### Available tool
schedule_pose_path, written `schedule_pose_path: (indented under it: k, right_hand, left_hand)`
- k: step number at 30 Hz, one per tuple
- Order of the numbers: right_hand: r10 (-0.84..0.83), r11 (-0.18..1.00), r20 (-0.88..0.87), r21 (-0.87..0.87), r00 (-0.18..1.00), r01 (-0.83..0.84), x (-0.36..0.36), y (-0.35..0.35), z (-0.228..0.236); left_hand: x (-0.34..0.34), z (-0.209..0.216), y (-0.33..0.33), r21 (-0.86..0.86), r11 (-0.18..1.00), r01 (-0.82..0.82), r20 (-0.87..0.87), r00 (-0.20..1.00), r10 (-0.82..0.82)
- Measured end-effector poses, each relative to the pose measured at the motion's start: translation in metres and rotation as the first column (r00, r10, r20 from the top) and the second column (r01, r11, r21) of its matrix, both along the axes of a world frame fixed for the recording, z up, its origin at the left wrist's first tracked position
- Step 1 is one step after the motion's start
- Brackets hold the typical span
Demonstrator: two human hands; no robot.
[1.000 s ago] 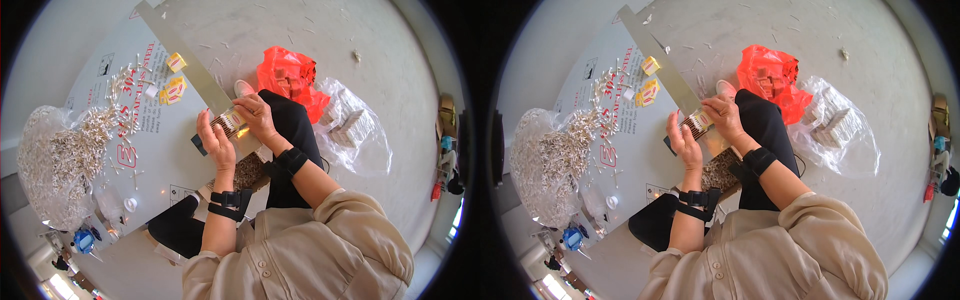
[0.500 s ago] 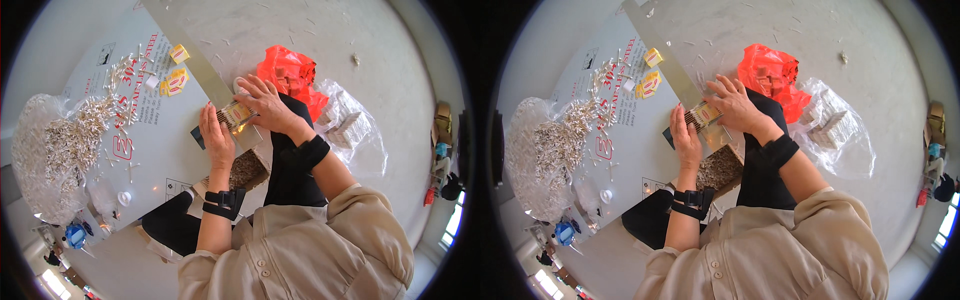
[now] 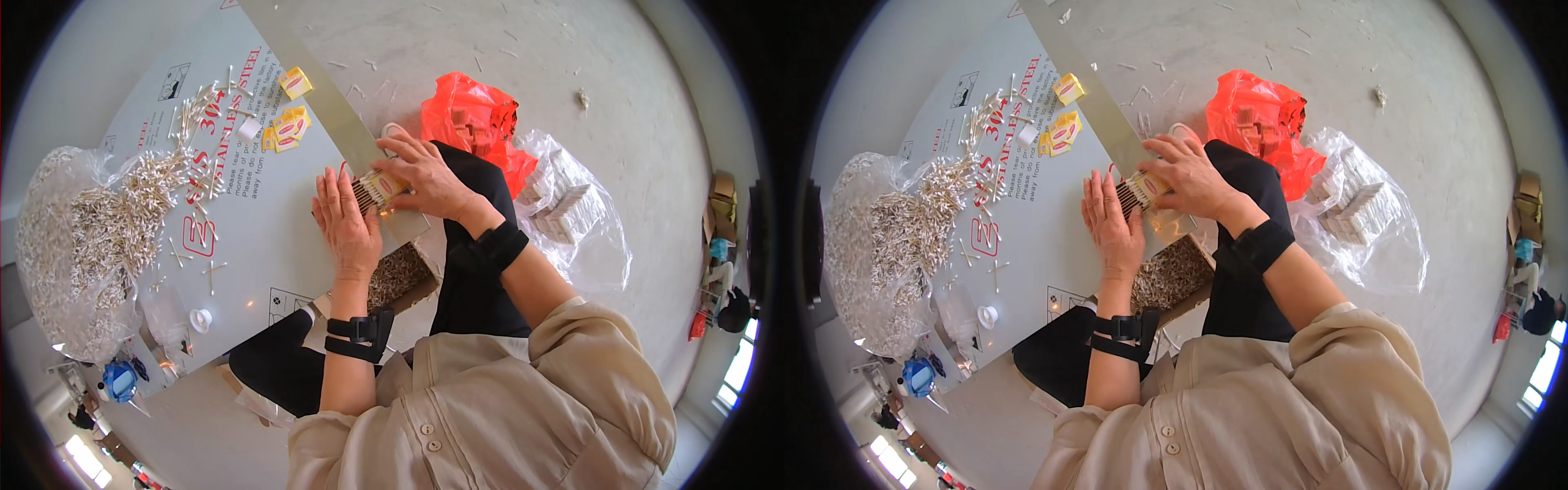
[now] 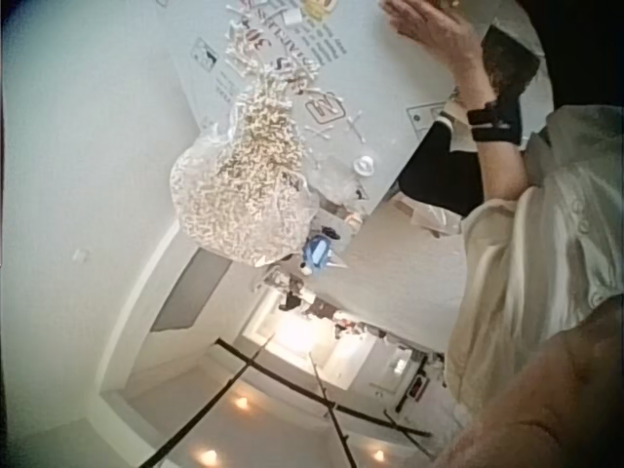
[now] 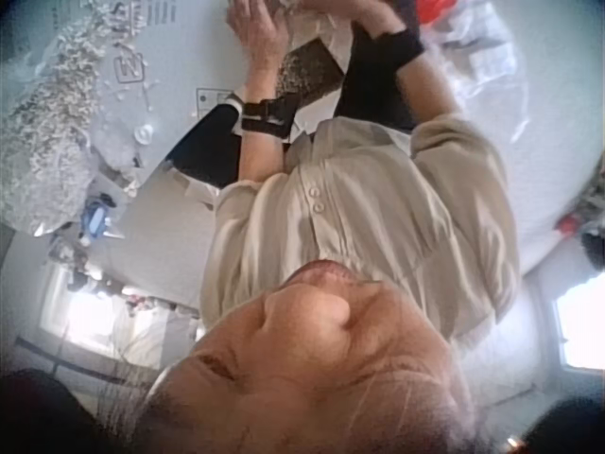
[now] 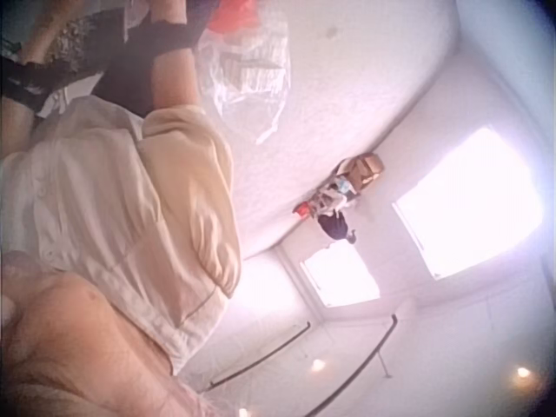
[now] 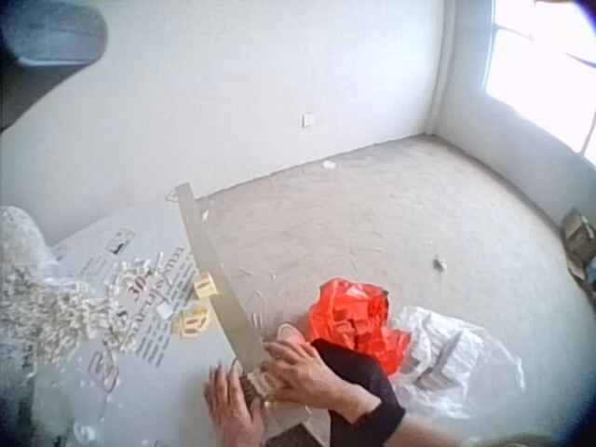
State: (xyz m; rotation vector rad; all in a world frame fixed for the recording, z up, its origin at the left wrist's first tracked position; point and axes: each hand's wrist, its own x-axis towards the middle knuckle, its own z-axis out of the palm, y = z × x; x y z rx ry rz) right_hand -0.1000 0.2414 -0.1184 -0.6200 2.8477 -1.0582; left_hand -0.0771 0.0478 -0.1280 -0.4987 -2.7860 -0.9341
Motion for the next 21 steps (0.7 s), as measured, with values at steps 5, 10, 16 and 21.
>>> schedule_pose_path:
  k: [5,10,16,21]
  right_hand:
    - [-0.636,0.722,0.2,-0.187,0.745,0.667,-0.004,-0.005,-0.022]
    - [-0.56,0.754,0.235,-0.254,0.795,0.606,-0.003,-0.012,-0.039]
    - [-0.584,0.748,0.151,-0.281,0.798,0.601,-0.003,-0.015,-0.037]
    - [-0.592,0.721,0.126,-0.359,0.796,0.593,-0.003,-0.016,-0.038]
  left_hand:
    - [0.008,0.004,-0.004,-0.344,0.939,0.01,0.076,0.997,0.017]
    - [0.009,0.005,-0.002,-0.37,0.929,0.028,0.133,0.991,0.023]
    - [0.011,0.003,0.002,-0.402,0.915,0.011,0.14,0.989,0.05]
    - [0.008,0.003,0.016,-0.361,0.933,0.0,0.128,0.991,0.049]
